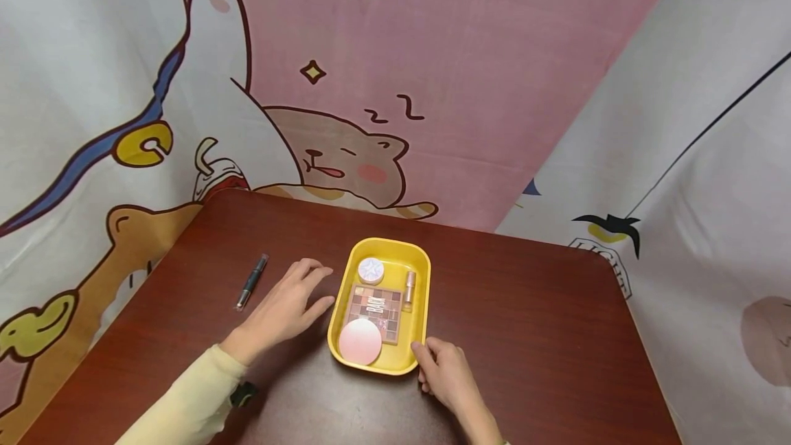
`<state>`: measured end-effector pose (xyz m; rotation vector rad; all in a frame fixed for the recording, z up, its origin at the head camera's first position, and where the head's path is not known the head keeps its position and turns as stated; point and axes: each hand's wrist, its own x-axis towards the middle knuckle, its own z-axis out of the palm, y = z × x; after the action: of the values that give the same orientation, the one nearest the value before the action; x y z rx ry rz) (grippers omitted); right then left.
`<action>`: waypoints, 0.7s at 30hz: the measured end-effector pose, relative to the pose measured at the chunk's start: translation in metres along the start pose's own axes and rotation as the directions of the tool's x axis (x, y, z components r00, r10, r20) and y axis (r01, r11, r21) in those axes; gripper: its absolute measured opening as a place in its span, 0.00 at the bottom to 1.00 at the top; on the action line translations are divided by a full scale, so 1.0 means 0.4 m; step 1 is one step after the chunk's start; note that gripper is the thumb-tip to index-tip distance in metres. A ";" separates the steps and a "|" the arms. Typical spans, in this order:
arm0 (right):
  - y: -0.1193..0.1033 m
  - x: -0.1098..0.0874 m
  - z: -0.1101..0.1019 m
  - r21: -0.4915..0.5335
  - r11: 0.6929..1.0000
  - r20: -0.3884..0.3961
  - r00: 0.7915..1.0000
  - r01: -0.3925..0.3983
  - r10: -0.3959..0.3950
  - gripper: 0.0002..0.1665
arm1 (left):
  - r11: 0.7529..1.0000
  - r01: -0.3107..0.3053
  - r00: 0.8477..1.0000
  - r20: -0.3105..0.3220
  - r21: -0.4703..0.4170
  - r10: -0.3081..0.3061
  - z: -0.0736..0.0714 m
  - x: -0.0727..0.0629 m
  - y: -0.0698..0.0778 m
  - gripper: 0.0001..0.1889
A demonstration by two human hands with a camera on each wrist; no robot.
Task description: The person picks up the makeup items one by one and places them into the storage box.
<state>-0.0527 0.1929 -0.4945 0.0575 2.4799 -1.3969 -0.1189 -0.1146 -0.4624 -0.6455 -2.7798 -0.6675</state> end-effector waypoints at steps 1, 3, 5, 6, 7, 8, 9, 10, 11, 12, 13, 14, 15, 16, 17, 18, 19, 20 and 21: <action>0.000 0.000 0.000 -0.001 1.000 0.000 1.000 0.000 0.000 0.23 | 1.000 0.006 1.000 0.000 -0.001 -0.006 -0.001 -0.001 -0.002 0.25; -0.001 0.000 0.000 -0.002 1.000 -0.002 1.000 -0.001 0.001 0.23 | 1.000 0.025 1.000 0.009 0.001 -0.025 -0.001 -0.003 -0.007 0.25; -0.002 0.000 0.000 -0.003 1.000 -0.003 1.000 -0.003 0.003 0.23 | 0.999 0.044 0.999 0.024 0.000 -0.044 -0.003 -0.006 -0.011 0.25; -0.002 0.000 0.001 -0.004 1.000 -0.003 1.000 -0.003 0.003 0.23 | 0.999 0.053 0.998 0.029 0.000 -0.053 -0.004 -0.007 -0.014 0.26; -0.002 0.000 0.000 -0.005 1.000 -0.003 1.000 -0.003 0.003 0.23 | 0.998 0.061 0.998 0.035 0.003 -0.061 -0.006 -0.008 -0.016 0.26; -0.002 0.000 0.000 -0.005 1.000 -0.002 1.000 -0.004 0.004 0.23 | 0.998 0.066 0.997 0.036 0.002 -0.066 -0.007 -0.009 -0.019 0.26; -0.002 0.000 0.000 -0.006 1.000 -0.001 1.000 -0.004 0.004 0.22 | 0.998 0.070 0.997 0.036 0.001 -0.070 -0.008 -0.010 -0.021 0.26; -0.002 0.000 0.000 -0.006 1.000 -0.001 1.000 -0.004 0.004 0.22 | 0.997 0.074 0.997 0.035 -0.002 -0.074 -0.010 -0.011 -0.023 0.26; -0.002 0.000 0.000 -0.005 1.000 0.000 1.000 -0.005 0.005 0.22 | 0.997 0.078 0.996 0.031 -0.003 -0.078 -0.011 -0.012 -0.026 0.26; -0.001 0.000 0.000 -0.004 1.000 -0.001 1.000 -0.005 0.005 0.22 | 0.997 0.081 0.996 0.028 -0.003 -0.081 -0.012 -0.013 -0.029 0.26; -0.001 0.000 0.000 -0.003 1.000 0.000 1.000 -0.006 0.006 0.22 | 0.997 0.081 0.996 0.023 -0.005 -0.081 -0.012 -0.013 -0.032 0.25; -0.001 0.000 0.000 -0.001 1.000 0.000 1.000 -0.007 0.007 0.22 | 0.997 0.082 0.997 0.017 -0.005 -0.082 -0.012 -0.014 -0.036 0.25; -0.001 0.000 0.000 0.001 1.000 -0.001 1.000 -0.008 0.008 0.22 | 0.996 0.084 0.996 0.016 -0.004 -0.084 -0.012 -0.015 -0.040 0.25; 0.000 0.000 0.001 0.002 1.000 -0.002 1.000 -0.008 0.008 0.22 | 0.996 0.086 0.996 0.014 -0.002 -0.086 -0.012 -0.016 -0.044 0.25; 0.000 0.000 0.001 0.004 1.000 -0.003 1.000 -0.009 0.009 0.22 | 0.996 0.088 0.996 0.013 0.001 -0.088 -0.013 -0.017 -0.048 0.25; 0.000 0.000 0.001 0.005 1.000 -0.004 1.000 -0.010 0.010 0.22 | 0.996 0.089 0.996 0.013 0.004 -0.089 -0.013 -0.018 -0.052 0.25; 0.000 0.000 0.001 0.006 1.000 -0.005 1.000 -0.011 0.011 0.22 | 0.996 0.090 0.996 0.013 0.005 -0.090 -0.013 -0.020 -0.056 0.25; 0.000 0.000 0.001 0.008 1.000 -0.006 1.000 -0.012 0.012 0.22 | 0.996 0.094 0.995 0.014 0.009 -0.094 -0.013 -0.021 -0.060 0.25; 0.000 0.000 0.001 0.010 1.000 -0.006 1.000 -0.012 0.012 0.22 | 0.995 0.097 0.995 0.017 0.009 -0.097 -0.014 -0.022 -0.063 0.25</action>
<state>-0.0526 0.1925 -0.4950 0.0788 2.4735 -1.4061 -0.1223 -0.1407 -0.4699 -0.5196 -2.8435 -0.6713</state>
